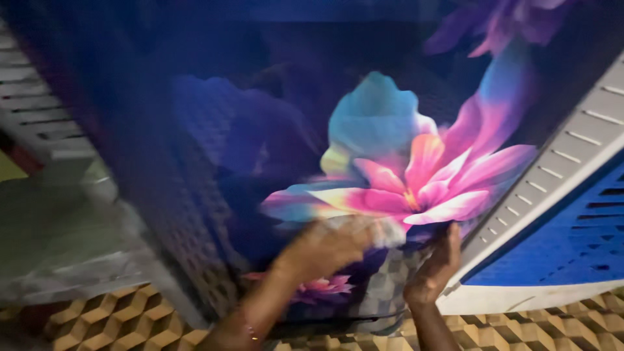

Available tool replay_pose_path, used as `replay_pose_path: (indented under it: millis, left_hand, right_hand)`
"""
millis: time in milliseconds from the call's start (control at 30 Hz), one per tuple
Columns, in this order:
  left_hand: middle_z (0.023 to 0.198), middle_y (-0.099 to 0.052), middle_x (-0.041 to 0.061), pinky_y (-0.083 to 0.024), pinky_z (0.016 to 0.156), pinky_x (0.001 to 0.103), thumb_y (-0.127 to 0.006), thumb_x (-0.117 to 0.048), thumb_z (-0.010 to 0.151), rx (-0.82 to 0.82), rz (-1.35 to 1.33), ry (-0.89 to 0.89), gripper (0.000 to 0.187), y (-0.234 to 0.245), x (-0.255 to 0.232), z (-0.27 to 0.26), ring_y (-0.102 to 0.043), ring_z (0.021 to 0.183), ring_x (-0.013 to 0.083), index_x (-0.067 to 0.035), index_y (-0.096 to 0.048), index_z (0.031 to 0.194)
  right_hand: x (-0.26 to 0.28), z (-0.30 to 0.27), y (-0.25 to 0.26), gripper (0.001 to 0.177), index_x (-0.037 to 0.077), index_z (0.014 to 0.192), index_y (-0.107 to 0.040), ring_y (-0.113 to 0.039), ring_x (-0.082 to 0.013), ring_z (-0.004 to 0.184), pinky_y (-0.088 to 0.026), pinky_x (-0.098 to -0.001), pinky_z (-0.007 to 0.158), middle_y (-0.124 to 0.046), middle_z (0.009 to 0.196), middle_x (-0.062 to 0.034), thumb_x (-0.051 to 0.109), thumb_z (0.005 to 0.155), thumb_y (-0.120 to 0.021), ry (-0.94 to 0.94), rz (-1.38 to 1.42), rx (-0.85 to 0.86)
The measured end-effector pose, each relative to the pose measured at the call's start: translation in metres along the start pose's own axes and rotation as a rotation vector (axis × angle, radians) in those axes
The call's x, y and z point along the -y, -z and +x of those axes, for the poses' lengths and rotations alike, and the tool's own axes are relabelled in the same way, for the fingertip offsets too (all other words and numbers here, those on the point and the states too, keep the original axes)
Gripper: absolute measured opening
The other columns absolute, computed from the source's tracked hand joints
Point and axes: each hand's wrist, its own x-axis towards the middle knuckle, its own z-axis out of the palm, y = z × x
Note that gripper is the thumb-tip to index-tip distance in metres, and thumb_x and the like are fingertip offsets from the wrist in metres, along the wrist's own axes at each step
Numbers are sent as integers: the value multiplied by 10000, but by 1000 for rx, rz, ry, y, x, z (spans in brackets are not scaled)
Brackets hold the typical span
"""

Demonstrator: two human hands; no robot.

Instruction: The person wipes the exterior front surface and handle of a refrigerator using a cloth, moving the cloth across the door panels and around the handle area.

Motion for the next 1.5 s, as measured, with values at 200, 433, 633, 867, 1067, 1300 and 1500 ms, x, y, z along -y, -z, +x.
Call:
replay_pose_path:
  millis: [200, 433, 633, 867, 1067, 1300, 1500]
  left_hand:
    - [1745, -161, 35, 67, 1142, 783, -168, -684, 1133, -164, 148, 601, 724, 37, 101, 82, -105, 1605, 385, -246, -232, 1705]
    - [1735, -238, 60, -3, 1230, 714, -399, -472, 1144, -112, 27, -52, 625, -14, -10, 97, -157, 1603, 311, -199, -298, 1697]
    - [1699, -235, 63, -41, 1225, 618, -355, -402, 1013, 58, 88, -494, 679, -41, -75, 88, -193, 1562, 234, -131, -278, 1631]
    - [1729, -257, 110, -15, 1262, 669, -472, -359, 1181, -221, 7, -36, 553, -24, -13, 218, -175, 1619, 337, -112, -313, 1650]
    - [1712, -232, 128, 16, 1221, 737, -396, -410, 1150, -219, -50, 49, 542, -11, -23, 240, -147, 1624, 357, -117, -428, 1604]
    - [1645, -410, 151, -31, 1201, 702, -510, -392, 1022, -67, 68, -228, 519, -50, -110, 204, -256, 1552, 325, -57, -592, 1409]
    - [1551, -447, 181, -57, 1181, 689, -479, -383, 953, 54, 10, -414, 549, -95, -174, 164, -278, 1517, 361, -49, -623, 1364]
  right_hand:
    - [-6, -60, 14, 793, 3, 1522, -415, -146, -439, 1613, -89, -582, 1316, -186, 1701, -284, 643, 1085, -249, -134, -444, 96]
    - [-26, -152, 26, 805, 40, 1551, -391, -147, -500, 1573, -125, -619, 1251, -167, 1685, -308, 656, 1036, -333, -231, -577, 250]
    - [-40, -213, 53, 730, 59, 1536, -412, -155, -520, 1555, -166, -594, 1236, -147, 1672, -324, 585, 1031, -465, -299, -563, 360]
    - [-34, -224, 60, 630, 22, 1474, -456, -170, -487, 1543, -173, -577, 1227, -156, 1653, -326, 477, 1039, -482, -498, -494, 177]
    - [-43, -225, 58, 610, -13, 1469, -427, -223, -456, 1517, -184, -563, 1221, -174, 1655, -280, 451, 1075, -397, -678, -535, -46]
    - [-69, -227, 73, 658, 25, 1460, -429, -279, -403, 1475, -293, -495, 1172, -174, 1632, -243, 543, 1069, -319, -795, -521, -235]
    - [-88, -229, 88, 817, 32, 1548, -288, -345, -387, 1450, -306, -500, 1182, -220, 1598, -228, 648, 1015, -349, -919, -352, -433]
